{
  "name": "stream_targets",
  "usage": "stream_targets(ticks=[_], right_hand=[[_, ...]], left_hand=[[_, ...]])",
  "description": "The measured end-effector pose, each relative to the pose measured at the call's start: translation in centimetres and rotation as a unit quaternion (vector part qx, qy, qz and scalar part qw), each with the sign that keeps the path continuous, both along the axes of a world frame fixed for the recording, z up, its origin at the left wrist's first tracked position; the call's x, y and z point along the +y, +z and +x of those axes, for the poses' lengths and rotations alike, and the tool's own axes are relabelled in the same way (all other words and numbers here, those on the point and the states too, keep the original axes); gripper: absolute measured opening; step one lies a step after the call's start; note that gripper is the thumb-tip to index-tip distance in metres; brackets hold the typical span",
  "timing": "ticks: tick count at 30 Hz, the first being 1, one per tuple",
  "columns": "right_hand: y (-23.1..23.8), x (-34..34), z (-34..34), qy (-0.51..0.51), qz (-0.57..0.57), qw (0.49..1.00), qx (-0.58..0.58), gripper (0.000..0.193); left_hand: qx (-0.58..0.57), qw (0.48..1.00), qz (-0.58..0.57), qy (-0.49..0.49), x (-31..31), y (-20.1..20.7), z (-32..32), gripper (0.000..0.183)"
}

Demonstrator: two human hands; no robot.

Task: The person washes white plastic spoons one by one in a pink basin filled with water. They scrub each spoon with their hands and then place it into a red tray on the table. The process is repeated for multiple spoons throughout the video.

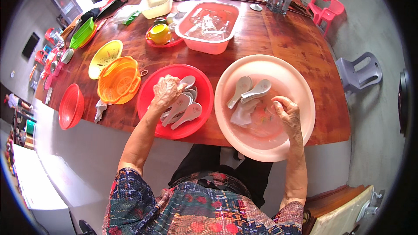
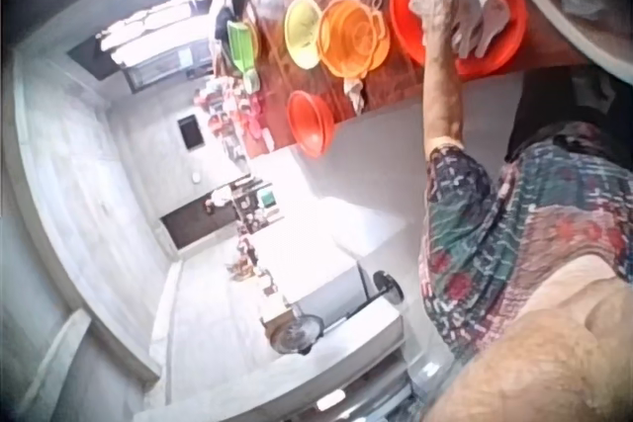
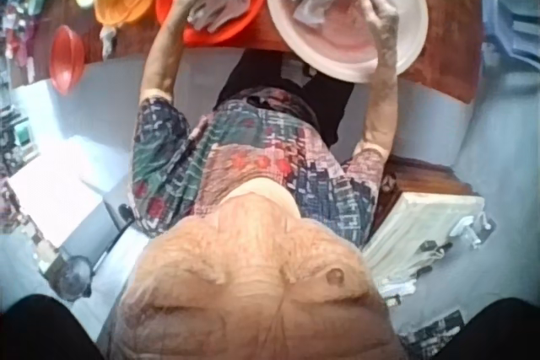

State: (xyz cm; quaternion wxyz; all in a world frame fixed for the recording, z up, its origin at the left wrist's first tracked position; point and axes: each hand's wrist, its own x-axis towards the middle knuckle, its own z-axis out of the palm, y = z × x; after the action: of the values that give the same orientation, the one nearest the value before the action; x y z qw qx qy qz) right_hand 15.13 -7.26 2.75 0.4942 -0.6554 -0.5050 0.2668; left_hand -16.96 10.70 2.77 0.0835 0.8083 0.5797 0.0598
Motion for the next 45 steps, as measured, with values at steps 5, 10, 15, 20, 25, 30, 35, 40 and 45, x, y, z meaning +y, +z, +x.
stream_targets(ticks=[5,10,15,20,25,30,35,40,45], right_hand=[[-1.1,-0.2,0.6,0.016,-0.04,0.993,-0.108,0.01],[-2.7,0.0,-0.2,0.11,-0.049,0.946,-0.301,0.016],[-2.0,0.0,-3.1,0.224,-0.032,0.851,-0.474,0.022],[-5.5,1.3,-4.2,0.312,-0.103,0.818,-0.473,0.026],[-5.8,1.4,-2.3,0.247,-0.238,0.777,-0.528,0.024],[-4.0,0.6,-1.7,0.075,-0.238,0.821,-0.514,0.017],[-5.3,0.6,-1.3,0.214,-0.301,0.842,-0.393,0.014],[-5.2,0.7,0.9,0.021,-0.222,0.916,-0.332,0.015],[-0.2,1.1,-1.2,-0.083,0.035,0.992,0.094,0.009]], left_hand=[[-0.067,0.965,0.234,-0.094,-2.4,2.0,5.5,0.023],[-0.121,0.93,0.202,-0.282,-5.2,-0.5,14.0,0.018],[-0.035,0.964,0.02,-0.264,-5.5,-3.2,20.3,0.033],[-0.132,0.973,-0.067,-0.178,-4.1,-4.4,18.8,0.036],[-0.121,0.958,-0.204,-0.163,-3.6,-2.2,17.8,0.03],[-0.131,0.974,-0.012,-0.183,-4.4,-4.4,18.3,0.036],[-0.244,0.946,-0.079,-0.199,-4.6,-4.3,17.9,0.044],[-0.51,0.773,-0.353,-0.134,-6.8,-0.4,17.8,0.024],[-0.618,0.61,-0.483,-0.111,-7.7,-2.9,17.9,0.028]])
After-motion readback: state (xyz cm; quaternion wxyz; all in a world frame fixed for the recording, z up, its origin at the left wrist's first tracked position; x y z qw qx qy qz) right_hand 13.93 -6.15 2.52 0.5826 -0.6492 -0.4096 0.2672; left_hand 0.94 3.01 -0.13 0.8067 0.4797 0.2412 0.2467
